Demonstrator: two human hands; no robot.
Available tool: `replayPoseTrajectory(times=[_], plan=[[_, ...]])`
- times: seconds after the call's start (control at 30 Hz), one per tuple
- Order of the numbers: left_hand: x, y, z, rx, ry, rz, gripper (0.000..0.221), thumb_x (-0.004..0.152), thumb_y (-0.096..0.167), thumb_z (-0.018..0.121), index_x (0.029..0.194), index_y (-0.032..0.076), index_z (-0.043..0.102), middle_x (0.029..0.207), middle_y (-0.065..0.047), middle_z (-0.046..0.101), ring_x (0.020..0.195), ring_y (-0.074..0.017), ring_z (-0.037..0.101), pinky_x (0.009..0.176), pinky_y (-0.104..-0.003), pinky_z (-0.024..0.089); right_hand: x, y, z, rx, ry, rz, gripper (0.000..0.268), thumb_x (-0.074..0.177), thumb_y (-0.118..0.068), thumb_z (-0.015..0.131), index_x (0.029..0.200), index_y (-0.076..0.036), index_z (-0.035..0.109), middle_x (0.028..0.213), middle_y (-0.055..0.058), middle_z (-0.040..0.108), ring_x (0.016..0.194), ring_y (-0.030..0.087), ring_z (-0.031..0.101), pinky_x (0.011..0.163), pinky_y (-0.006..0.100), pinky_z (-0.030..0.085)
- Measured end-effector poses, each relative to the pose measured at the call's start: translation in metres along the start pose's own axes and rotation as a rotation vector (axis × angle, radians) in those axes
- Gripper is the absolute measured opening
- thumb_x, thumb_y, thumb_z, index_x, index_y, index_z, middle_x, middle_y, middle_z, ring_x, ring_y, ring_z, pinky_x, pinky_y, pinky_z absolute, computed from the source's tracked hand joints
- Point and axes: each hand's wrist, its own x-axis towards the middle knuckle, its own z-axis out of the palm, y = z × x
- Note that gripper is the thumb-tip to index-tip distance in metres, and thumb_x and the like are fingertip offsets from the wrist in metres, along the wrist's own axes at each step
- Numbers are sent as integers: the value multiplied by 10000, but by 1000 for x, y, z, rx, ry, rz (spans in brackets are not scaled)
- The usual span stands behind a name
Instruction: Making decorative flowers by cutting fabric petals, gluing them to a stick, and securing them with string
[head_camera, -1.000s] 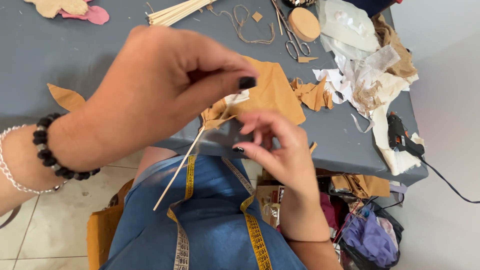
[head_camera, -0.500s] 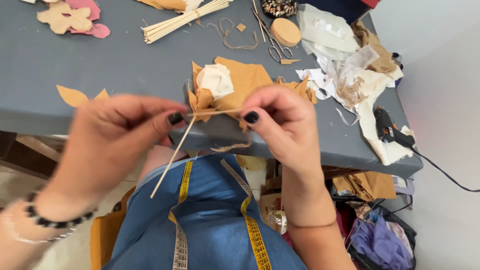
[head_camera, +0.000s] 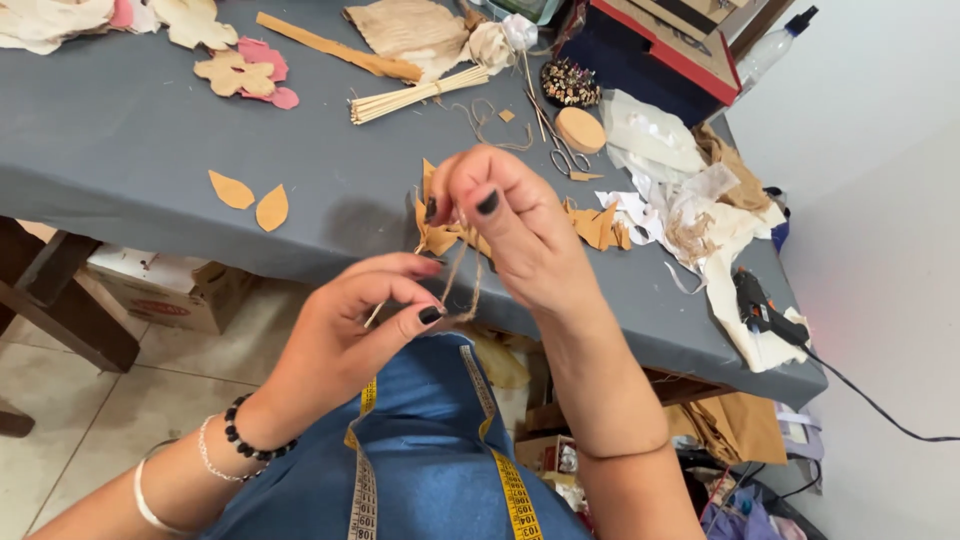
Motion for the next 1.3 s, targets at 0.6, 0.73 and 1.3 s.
replayPoseTrajectory(times=[0.6,0.73,1.3], plan=[[-13,11,8,-296,-45,-189,171,966,167,665,923,39,769,774,-22,760,723,-71,665,711,-203,552,14,2,20,-113,311,-213,444,1059,-550,436,921,-131,384,585,-11,357,438,80,333,438,213,291],[-14,13,-3,-61,-45,-18,148,931,136,689,995,75,809,987,-33,830,915,-106,758,857,-240,587,11,1,12,-91,364,-220,446,1051,-539,455,908,-121,397,586,2,363,424,72,315,432,212,292],[32,43,15,244,-108,251,76,944,178,698,948,127,754,851,21,780,742,-165,688,778,-306,500,-2,-4,3,-135,354,-171,520,1025,-627,443,875,-133,380,590,8,400,422,68,323,427,193,306]])
